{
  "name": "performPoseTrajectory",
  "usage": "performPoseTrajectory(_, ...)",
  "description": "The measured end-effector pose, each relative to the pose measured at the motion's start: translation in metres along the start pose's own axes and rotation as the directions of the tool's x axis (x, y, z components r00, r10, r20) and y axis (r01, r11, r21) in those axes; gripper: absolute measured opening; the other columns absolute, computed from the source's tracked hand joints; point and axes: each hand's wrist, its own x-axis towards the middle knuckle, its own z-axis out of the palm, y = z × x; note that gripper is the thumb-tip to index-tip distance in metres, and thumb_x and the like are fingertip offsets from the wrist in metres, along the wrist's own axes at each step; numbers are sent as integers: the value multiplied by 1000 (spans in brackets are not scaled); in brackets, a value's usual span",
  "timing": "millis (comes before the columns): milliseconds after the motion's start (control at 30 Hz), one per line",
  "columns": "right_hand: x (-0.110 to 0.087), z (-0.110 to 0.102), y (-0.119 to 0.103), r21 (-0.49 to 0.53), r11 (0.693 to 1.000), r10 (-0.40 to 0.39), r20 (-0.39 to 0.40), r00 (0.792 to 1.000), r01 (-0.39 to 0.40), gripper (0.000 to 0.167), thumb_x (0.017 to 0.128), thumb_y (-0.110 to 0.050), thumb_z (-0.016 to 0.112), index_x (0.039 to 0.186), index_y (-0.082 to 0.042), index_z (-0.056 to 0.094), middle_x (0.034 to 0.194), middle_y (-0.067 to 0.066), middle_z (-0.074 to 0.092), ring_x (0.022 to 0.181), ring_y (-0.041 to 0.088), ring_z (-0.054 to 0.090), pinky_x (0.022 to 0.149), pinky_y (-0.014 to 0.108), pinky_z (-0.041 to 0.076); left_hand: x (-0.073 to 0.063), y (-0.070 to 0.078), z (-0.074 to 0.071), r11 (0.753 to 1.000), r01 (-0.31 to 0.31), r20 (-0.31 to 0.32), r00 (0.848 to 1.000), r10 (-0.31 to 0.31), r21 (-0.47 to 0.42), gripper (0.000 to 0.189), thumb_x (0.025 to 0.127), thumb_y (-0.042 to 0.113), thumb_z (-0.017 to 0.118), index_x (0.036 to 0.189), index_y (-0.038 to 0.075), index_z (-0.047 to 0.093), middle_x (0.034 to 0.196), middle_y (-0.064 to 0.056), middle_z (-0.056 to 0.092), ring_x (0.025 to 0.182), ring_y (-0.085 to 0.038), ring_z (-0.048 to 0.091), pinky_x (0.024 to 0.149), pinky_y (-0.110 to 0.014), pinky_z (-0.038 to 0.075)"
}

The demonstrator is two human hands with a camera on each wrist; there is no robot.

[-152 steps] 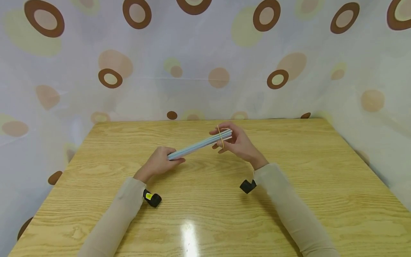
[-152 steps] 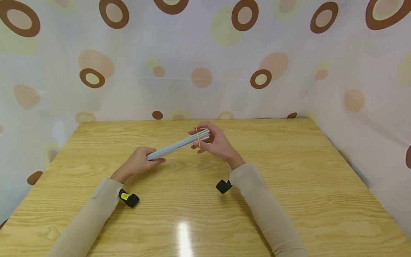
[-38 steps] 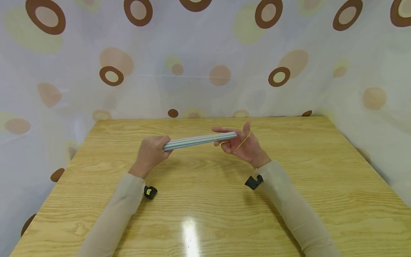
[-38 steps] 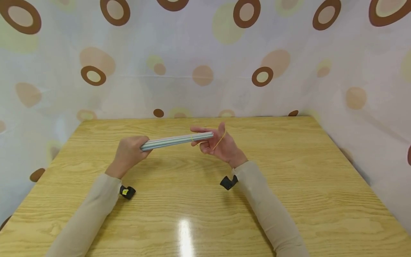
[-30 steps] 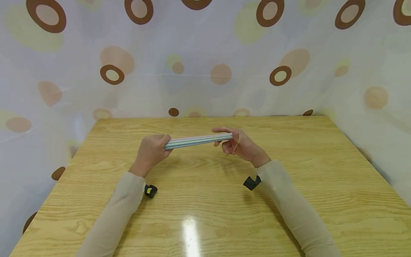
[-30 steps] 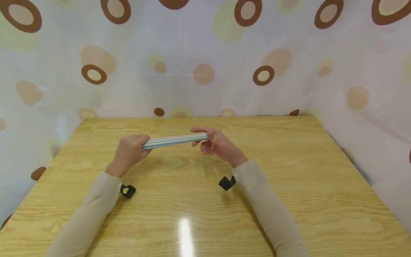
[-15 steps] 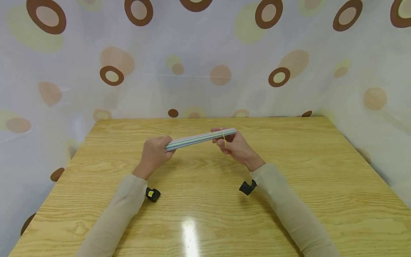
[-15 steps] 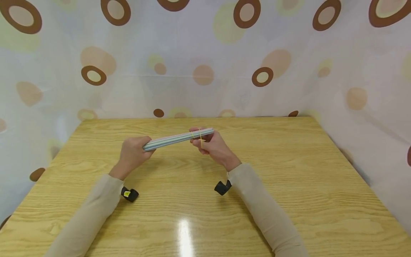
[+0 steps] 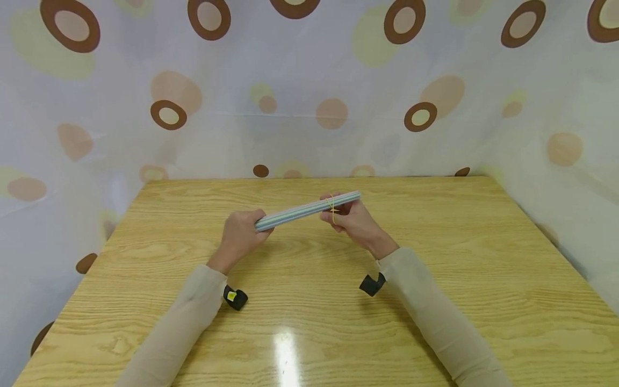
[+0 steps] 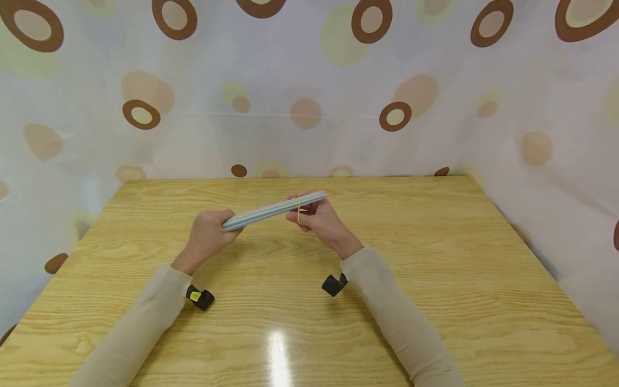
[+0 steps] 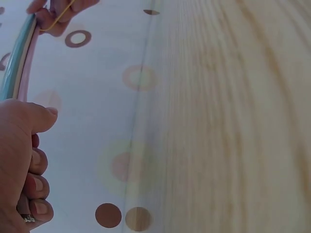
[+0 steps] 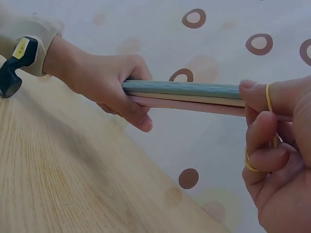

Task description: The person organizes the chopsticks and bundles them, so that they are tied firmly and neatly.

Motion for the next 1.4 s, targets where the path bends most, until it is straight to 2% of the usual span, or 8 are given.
performPoseTrajectory(200, 1, 1, 1, 53, 999, -5, -17, 1000, 6, 10, 95, 0, 50, 90, -6, 56, 76, 0, 55, 55, 9, 37, 55, 29, 24, 0, 2, 2, 992, 99, 82, 992, -93, -75, 29, 80, 22, 78, 64, 8, 59, 52, 1, 48, 47, -8, 35, 46, -23, 32)
performPoseTrajectory(467, 1, 3, 4, 120, 993, 40, -139, 989, -23, 8, 101, -2, 37, 97, -7, 42, 85, 1, 54, 58, 7, 43, 59, 20, 39, 0, 3, 2, 966, 217, 148, 969, -196, -142, 36, 84, 29, 75, 62, 9, 55, 49, 3, 44, 43, -7, 33, 44, -22, 28)
performPoseTrajectory(800, 5, 7, 17, -165, 986, -46, -186, 981, 15, 29, 100, 6, 27, 104, 14, 54, 90, 13, 56, 68, 11, 54, 68, 28, 47, 0, 4, 5, 872, 411, 266, 901, -343, -266, 44, 84, 33, 74, 57, 11, 48, 49, 6, 33, 43, -9, 30, 44, -22, 27)
performPoseTrajectory(933, 6, 9, 20, -402, 916, -113, -220, 969, 16, 32, 98, 8, 29, 94, 11, 61, 92, 21, 59, 70, 12, 59, 71, 31, 52, 0, 6, 6, 849, 449, 303, 880, -366, -277, 48, 83, 34, 75, 56, 13, 43, 50, 5, 33, 43, -9, 30, 43, -22, 27)
performPoseTrajectory(1067, 6, 11, 23, -661, 750, -237, -207, 949, 43, 37, 91, 13, 34, 72, -1, 62, 80, 14, 62, 64, 16, 56, 63, 32, 49, 0, 6, 8, 840, 472, 333, 864, -378, -269, 48, 84, 35, 74, 56, 13, 43, 50, 5, 33, 43, -9, 30, 43, -22, 28)
performPoseTrajectory(1167, 6, 13, 24, -758, 645, -319, -146, 936, 101, 40, 87, 17, 36, 64, -4, 60, 75, 11, 61, 61, 19, 54, 59, 31, 45, -1, 7, 9, 827, 490, 360, 851, -383, -277, 46, 85, 36, 74, 57, 12, 44, 50, 5, 34, 43, -9, 31, 42, -22, 28)
performPoseTrajectory(1233, 6, 14, 24, -777, 614, -348, -104, 932, 142, 39, 87, 18, 37, 64, -3, 61, 75, 10, 62, 63, 19, 56, 60, 30, 46, -1, 7, 10, 811, 507, 370, 842, -393, -292, 45, 85, 36, 73, 58, 12, 46, 50, 5, 35, 43, -9, 31, 42, -22, 27)
performPoseTrajectory(1400, 6, 16, 25, -775, 595, -360, -20, 933, 212, 34, 89, 17, 41, 79, 1, 69, 81, 12, 65, 68, 19, 62, 62, 29, 51, -2, 7, 8, 755, 566, 410, 807, -426, -330, 43, 86, 36, 72, 60, 11, 50, 49, 4, 36, 44, -10, 31, 43, -23, 27)
